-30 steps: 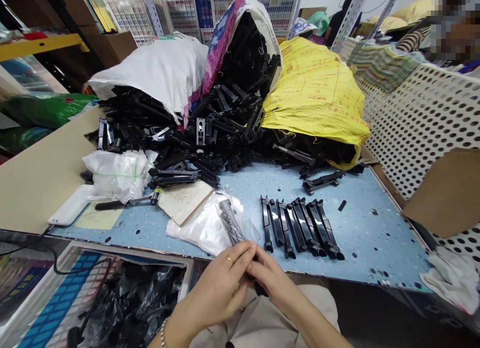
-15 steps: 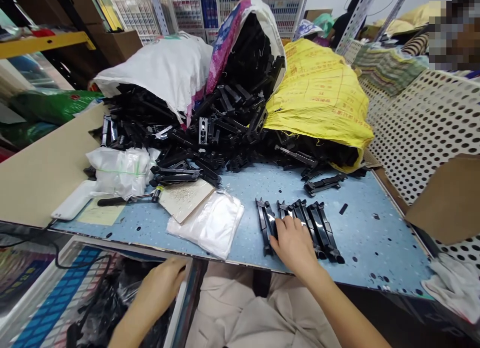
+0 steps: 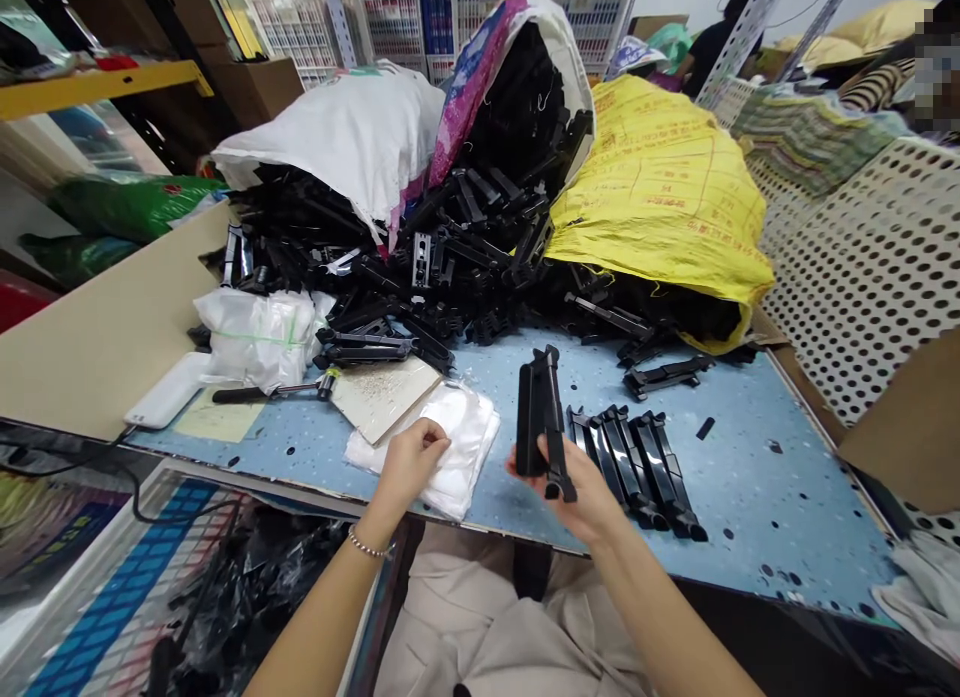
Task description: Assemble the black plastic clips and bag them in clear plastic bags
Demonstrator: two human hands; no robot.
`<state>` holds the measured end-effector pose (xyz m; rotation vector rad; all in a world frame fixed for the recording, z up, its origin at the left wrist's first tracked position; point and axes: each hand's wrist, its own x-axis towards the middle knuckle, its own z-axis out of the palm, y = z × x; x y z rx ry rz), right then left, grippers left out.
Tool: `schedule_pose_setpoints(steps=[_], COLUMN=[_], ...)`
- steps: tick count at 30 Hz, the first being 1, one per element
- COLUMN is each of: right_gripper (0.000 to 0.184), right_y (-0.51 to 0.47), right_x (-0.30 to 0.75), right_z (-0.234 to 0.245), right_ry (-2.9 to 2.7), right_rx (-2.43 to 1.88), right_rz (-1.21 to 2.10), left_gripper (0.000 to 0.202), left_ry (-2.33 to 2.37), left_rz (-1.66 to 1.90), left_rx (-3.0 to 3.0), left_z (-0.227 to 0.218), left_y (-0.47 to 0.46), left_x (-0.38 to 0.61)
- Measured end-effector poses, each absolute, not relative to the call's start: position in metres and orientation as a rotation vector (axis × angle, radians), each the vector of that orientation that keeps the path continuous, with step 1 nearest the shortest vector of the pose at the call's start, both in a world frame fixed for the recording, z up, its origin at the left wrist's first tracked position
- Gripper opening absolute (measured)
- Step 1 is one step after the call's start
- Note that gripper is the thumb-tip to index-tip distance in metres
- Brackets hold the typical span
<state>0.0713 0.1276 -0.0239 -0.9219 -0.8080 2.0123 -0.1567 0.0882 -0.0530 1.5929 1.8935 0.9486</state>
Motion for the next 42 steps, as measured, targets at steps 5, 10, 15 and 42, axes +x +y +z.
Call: schedule_pose_setpoints(steps=[5,10,15,42], right_gripper=[0.03,0.024,0.024,0.025], right_y=[0.128,0.13,0.123,0.093], right_x=[0.012,0.021,0.05,0.048], right_z=[-0.04,-0.054,-0.048,-0.078], right_ry=[-0.462,-0.418,-0.455,-0.252], right_rx=[-0.777,-0.802,-0.866,-0.737], right_rz=[2.125,2.033,2.063,2.57], left_gripper=[0.022,0.02,0.012,0.069], left_ry=[1.833,1.901,1.974,1.432], left_rz=[0.983,0.944,0.846,0.846], left_rx=[1.64,1.791,1.76,2.153], left_z=[-0.051,-0.047,-0.051,-0.015], left_y=[0.081,0.082,0.097,0.04], left_x=[-0.154,-0.14,-0.133,-0.117])
